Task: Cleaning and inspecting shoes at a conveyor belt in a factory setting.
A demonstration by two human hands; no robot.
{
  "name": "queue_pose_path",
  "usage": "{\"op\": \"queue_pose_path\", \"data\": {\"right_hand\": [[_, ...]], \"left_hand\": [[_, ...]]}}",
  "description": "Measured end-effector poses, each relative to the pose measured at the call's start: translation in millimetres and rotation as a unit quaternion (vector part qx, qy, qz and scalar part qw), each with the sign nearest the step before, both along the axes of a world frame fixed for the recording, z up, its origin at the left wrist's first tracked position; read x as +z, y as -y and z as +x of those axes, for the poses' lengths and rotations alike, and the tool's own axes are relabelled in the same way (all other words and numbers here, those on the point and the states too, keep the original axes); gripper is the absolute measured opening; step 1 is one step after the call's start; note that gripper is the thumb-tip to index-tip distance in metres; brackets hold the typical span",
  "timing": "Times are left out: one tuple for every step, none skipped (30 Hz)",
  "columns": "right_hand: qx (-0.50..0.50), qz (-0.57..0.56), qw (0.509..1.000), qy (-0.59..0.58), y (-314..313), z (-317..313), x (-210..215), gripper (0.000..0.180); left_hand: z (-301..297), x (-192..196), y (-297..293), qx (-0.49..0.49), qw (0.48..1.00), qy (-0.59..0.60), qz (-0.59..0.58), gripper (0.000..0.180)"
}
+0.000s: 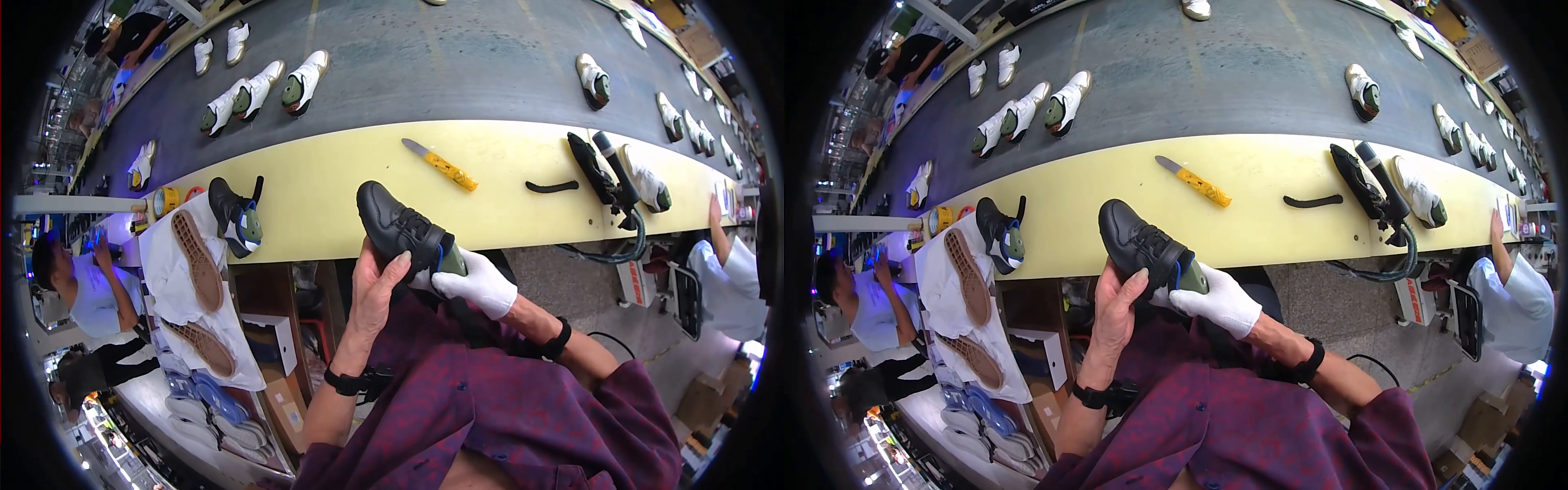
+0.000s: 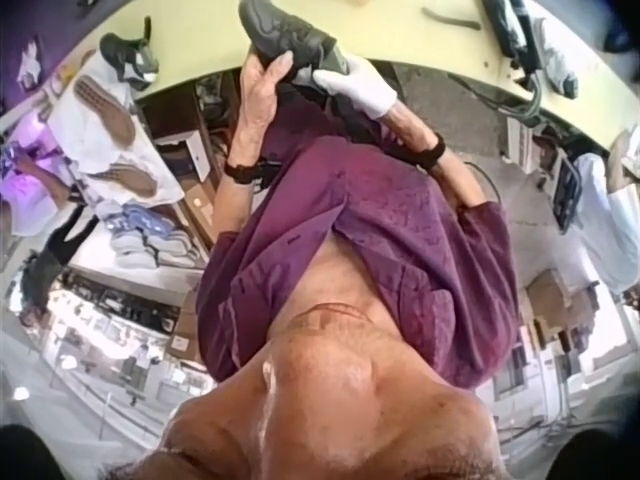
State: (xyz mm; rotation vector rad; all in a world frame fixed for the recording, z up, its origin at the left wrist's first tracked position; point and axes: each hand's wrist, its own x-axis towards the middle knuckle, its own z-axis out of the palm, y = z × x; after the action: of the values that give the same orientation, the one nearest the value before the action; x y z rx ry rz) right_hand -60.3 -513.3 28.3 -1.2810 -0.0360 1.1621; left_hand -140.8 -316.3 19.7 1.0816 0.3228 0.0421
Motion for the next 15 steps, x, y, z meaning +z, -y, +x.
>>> {"op": "queue_pose_path", "data": {"right_hand": [[-0.002,-0.030,0.999,0.022,-2,3,1,0.054],[0.001,-0.057,0.997,0.042,-6,4,1,0.057],[-0.038,-0.117,0.958,0.261,-11,0,-2,0.061],[-0.076,-0.165,0.866,0.466,-17,-5,-4,0.064],[-0.061,-0.159,0.829,0.533,-22,-1,-2,0.069],[-0.043,-0.137,0.798,0.585,-25,4,-8,0.065],[0.008,-0.119,0.766,0.632,-40,-1,5,0.059],[0.015,-0.149,0.748,0.646,-44,7,-6,0.054],[0.036,-0.169,0.750,0.638,-47,18,-10,0.050],[0.046,-0.191,0.744,0.639,-44,30,-29,0.045],[0.077,-0.196,0.737,0.642,-43,39,-43,0.039],[0.070,-0.187,0.724,0.660,-42,49,-59,0.035],[0.086,-0.169,0.702,0.687,-48,53,-59,0.030],[0.122,-0.177,0.684,0.697,-53,57,-56,0.027],[0.143,-0.169,0.657,0.721,-56,64,-57,0.021]], "left_hand": [[3,-2,0,0.018,1.000,-0.007,0.000,0.059],[2,-2,0,0.041,0.999,-0.016,0.002,0.061],[3,-1,-1,0.047,0.999,-0.016,0.006,0.061],[7,1,1,0.048,0.998,-0.025,0.020,0.063],[7,5,-4,0.067,0.996,-0.034,0.044,0.066],[10,-1,-5,0.075,0.990,-0.073,0.098,0.069],[-2,5,-7,0.124,0.976,-0.076,0.161,0.064],[13,2,-6,0.129,0.974,-0.056,0.180,0.067],[26,-32,-9,0.132,0.969,-0.064,0.201,0.070],[43,-59,-11,0.116,0.958,-0.046,0.260,0.079],[48,-69,-14,0.132,0.928,-0.064,0.344,0.083],[52,-75,-13,0.144,0.893,-0.084,0.419,0.087],[53,-85,-13,0.145,0.888,-0.112,0.422,0.090],[49,-92,-17,0.140,0.886,-0.140,0.420,0.094],[48,-79,-19,0.108,0.889,-0.177,0.408,0.095]]}}
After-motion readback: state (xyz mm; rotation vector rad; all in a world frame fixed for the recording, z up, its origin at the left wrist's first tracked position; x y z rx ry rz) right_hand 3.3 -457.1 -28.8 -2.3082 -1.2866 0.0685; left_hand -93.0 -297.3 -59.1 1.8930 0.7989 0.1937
